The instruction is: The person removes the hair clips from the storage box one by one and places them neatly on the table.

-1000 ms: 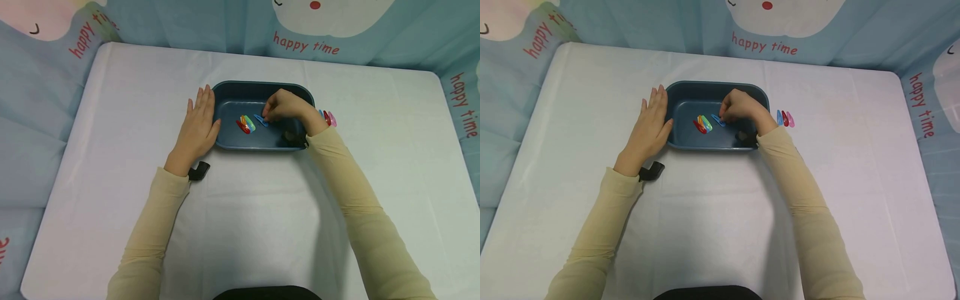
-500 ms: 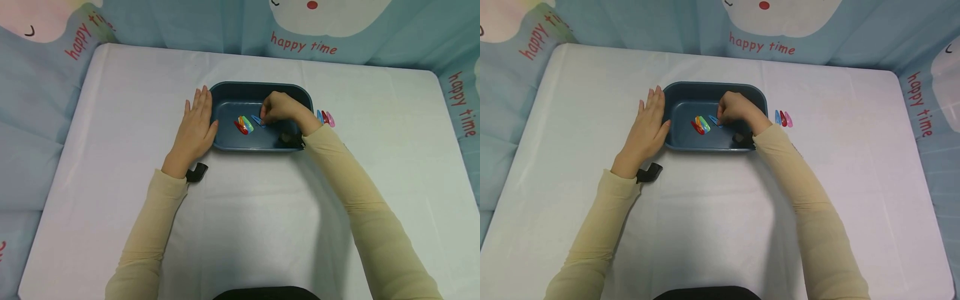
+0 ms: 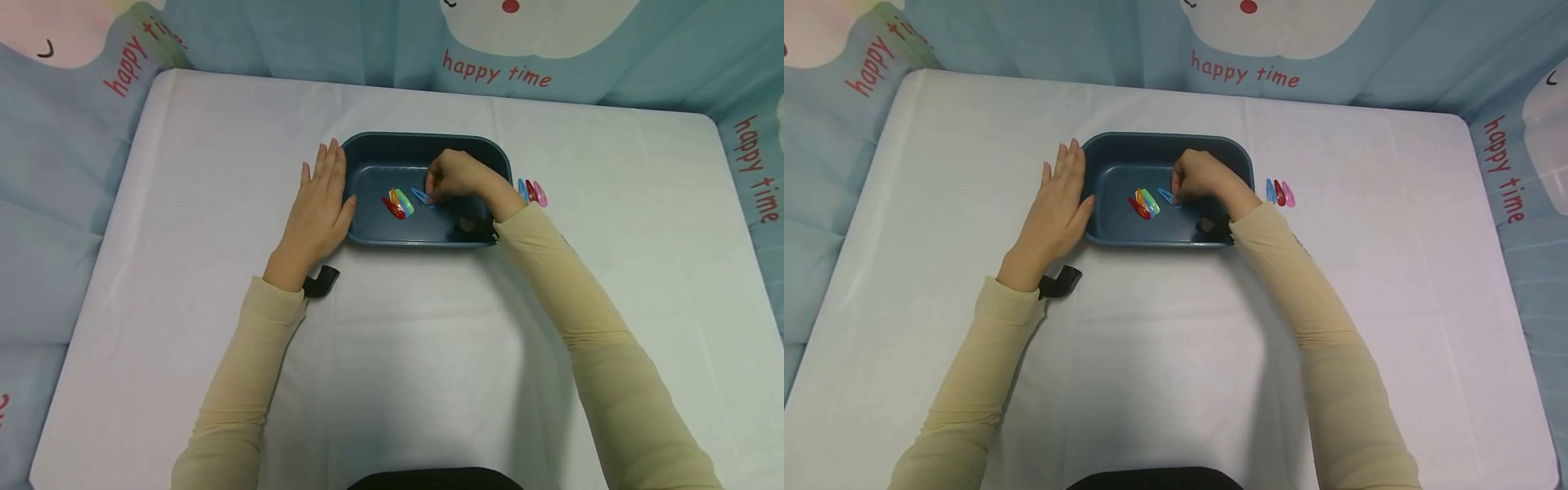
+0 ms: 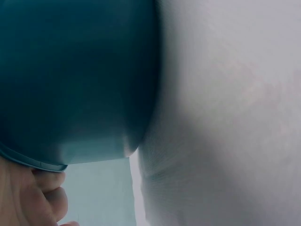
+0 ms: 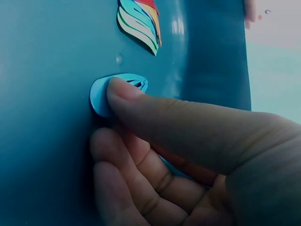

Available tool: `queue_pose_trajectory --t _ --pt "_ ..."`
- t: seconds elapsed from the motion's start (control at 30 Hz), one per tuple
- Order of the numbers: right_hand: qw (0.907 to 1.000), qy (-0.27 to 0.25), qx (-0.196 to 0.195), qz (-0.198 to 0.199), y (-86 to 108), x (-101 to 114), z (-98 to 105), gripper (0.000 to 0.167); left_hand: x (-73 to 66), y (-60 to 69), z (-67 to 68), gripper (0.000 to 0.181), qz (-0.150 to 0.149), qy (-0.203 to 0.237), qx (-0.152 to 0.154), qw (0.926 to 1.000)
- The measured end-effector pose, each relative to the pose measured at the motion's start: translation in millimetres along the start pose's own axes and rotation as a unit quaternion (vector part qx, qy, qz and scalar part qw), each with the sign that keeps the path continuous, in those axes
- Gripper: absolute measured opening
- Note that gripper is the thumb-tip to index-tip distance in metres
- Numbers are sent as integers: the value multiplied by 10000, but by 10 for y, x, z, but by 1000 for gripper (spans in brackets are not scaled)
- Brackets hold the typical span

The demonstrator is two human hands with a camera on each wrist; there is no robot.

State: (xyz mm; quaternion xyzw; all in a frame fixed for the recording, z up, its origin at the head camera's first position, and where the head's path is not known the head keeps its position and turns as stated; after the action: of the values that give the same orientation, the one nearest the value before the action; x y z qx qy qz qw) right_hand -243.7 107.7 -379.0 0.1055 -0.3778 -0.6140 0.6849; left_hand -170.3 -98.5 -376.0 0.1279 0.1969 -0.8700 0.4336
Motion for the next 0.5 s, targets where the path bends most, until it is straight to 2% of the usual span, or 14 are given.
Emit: queue_pose_trajectory --t 0.5 --pt "9996 -102 93 259 25 -19 5 9 5 3 -1 65 -11 -12 -27 10000"
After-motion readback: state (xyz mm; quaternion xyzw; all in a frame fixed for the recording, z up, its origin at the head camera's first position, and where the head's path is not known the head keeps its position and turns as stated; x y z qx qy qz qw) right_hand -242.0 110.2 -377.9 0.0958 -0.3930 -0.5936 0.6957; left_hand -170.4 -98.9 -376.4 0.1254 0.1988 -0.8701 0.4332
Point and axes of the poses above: each hand's wrist, its own y-axis away from the middle knuckle, its own z-axis out of the back of the hand, x = y × z, the point moved 5 cm from there along -y, towards the middle knuckle, and after that the axes turned 13 degrees about -z, right-handed, at the moved point
